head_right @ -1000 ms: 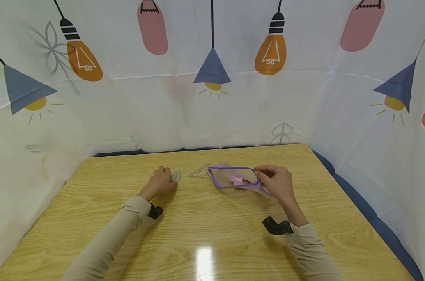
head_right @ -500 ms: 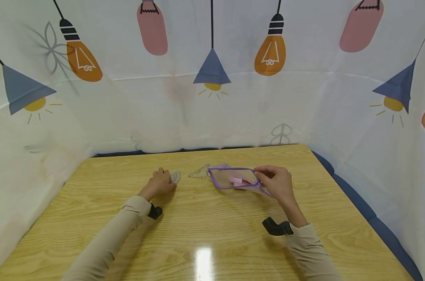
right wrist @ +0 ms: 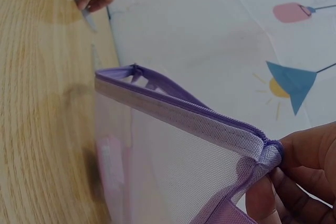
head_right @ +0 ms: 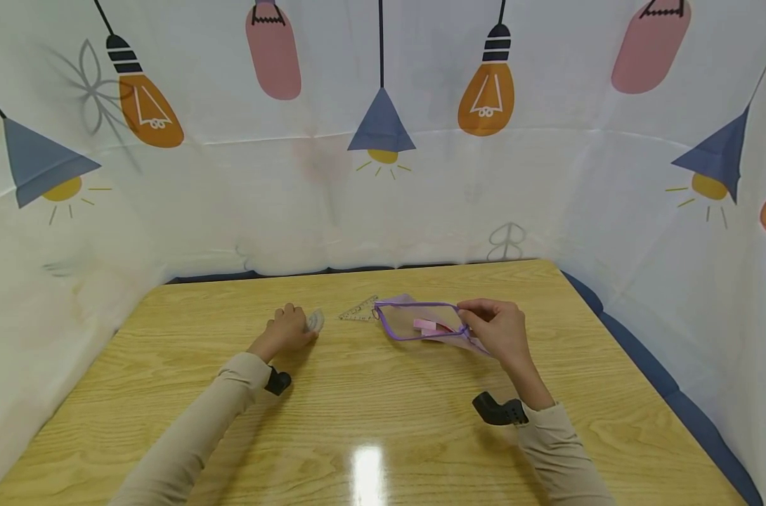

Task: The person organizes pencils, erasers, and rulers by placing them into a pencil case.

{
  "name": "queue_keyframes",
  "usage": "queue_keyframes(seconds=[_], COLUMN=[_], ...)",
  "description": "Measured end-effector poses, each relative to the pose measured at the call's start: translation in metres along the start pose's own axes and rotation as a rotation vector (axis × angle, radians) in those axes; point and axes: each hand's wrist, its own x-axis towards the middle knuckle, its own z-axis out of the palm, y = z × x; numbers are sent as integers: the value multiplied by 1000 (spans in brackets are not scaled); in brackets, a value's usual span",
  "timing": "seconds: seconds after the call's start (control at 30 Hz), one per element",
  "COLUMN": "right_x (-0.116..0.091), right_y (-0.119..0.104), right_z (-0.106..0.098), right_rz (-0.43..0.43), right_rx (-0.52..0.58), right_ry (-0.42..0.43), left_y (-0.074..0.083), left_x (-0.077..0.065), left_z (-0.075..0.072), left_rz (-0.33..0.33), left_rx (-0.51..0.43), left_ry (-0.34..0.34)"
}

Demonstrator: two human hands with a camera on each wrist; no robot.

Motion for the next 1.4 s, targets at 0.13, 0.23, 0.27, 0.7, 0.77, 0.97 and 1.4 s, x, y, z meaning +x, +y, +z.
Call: queue_keyframes(seconds=[0.13,0.23,0.27,0.7,0.77,0.97,1.4], right_x=[0,0,0,-1,-1,-1,-1], right_y=[-1,-1,0,0,0,-1,0], right_z=[0,0,0,1,0,0,1], right_rz=[-1,0,0,8,8,12,23], right_rx=[0,2,2,-1,1,-3,7], right_ry=[1,1,1,7,6,5,-2], left_y=[-1,0,0,-1,-1,0,-1], left_x=[-1,-2,-3,-8,-8,-8,-16], left_z=[0,0,0,0,1,0,-3], left_rz=[-1,6,8,64,67,73,107], left_rx=[5,4,3,15,17,59,-27], left_ry=[0,3,6,69,79,106,129])
